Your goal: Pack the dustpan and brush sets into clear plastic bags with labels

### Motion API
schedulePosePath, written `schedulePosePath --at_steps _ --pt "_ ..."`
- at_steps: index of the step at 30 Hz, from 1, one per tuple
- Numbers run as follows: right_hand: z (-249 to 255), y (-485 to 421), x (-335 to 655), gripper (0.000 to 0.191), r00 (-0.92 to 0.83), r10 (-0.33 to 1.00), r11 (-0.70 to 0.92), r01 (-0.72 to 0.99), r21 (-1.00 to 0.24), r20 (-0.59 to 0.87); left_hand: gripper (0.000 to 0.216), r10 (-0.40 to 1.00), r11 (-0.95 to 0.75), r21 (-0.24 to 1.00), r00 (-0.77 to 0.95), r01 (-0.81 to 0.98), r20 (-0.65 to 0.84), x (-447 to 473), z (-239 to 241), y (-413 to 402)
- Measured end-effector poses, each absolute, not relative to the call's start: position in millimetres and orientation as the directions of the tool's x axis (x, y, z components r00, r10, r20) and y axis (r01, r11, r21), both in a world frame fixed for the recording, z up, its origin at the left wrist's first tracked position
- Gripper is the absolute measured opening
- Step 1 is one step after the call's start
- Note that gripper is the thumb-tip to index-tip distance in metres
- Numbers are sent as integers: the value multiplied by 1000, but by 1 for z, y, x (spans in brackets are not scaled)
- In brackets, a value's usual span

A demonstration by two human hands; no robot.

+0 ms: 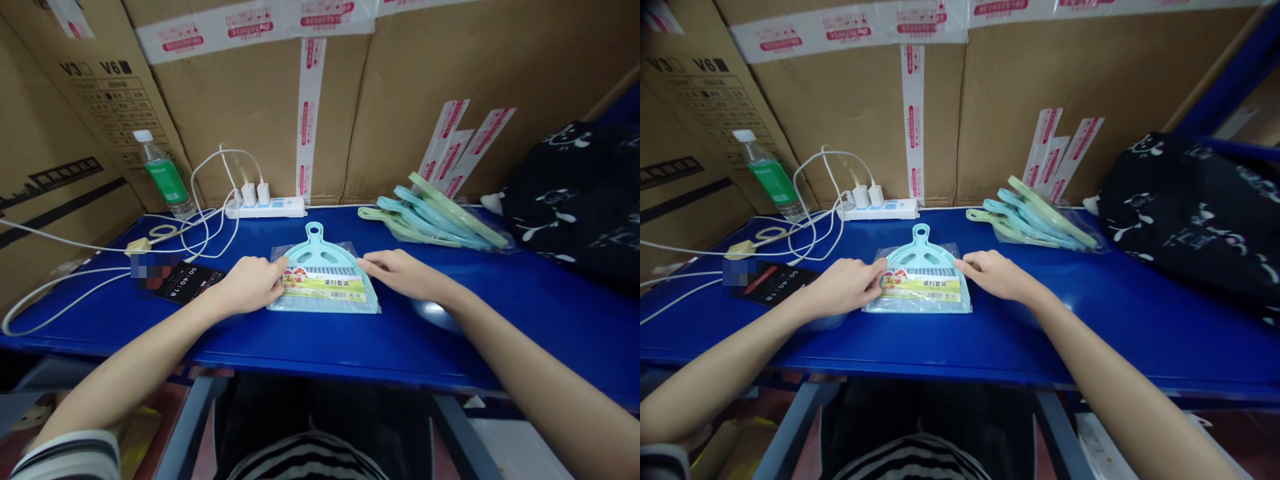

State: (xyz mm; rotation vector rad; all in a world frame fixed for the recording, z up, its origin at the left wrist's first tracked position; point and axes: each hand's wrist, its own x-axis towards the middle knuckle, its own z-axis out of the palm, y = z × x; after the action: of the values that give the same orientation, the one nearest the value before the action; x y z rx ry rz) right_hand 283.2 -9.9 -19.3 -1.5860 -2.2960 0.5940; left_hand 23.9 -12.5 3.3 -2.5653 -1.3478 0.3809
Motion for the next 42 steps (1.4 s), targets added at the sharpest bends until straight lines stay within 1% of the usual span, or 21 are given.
schedulePosePath --at_steps 6,11,18,23,30,33,37,42 --pt "-25 -5 286 59 -398 917 352 783 -513 21 22 817 -574 -284 563 768 -127 23 2 -12" --pt "-23 -7 287 58 -407 913 359 796 -487 9 21 791 -610 -243 599 754 -124 23 2 -13" --pt "-23 -9 286 48 -397 917 365 806 -465 32 21 757 -652 -209 645 729 -110 21 -1 -14" --pt "-23 -9 287 36 -321 944 319 817 -480 83 28 692 -719 -197 710 666 -128 23 -1 -16" --pt "-20 -7 289 25 -255 967 217 809 -547 6 25 648 -760 -205 740 616 -180 23 6 -18" --pt "-20 -5 290 28 -252 968 218 803 -554 15 26 640 -767 -192 748 612 -173 21 5 -18" --pt "-22 -4 291 41 -273 961 250 798 -548 42 28 618 -784 -185 775 593 -134 18 0 -14" --pt "-23 -4 293 53 -316 948 288 778 -558 49 25 590 -796 -230 802 559 -92 18 -6 -9"
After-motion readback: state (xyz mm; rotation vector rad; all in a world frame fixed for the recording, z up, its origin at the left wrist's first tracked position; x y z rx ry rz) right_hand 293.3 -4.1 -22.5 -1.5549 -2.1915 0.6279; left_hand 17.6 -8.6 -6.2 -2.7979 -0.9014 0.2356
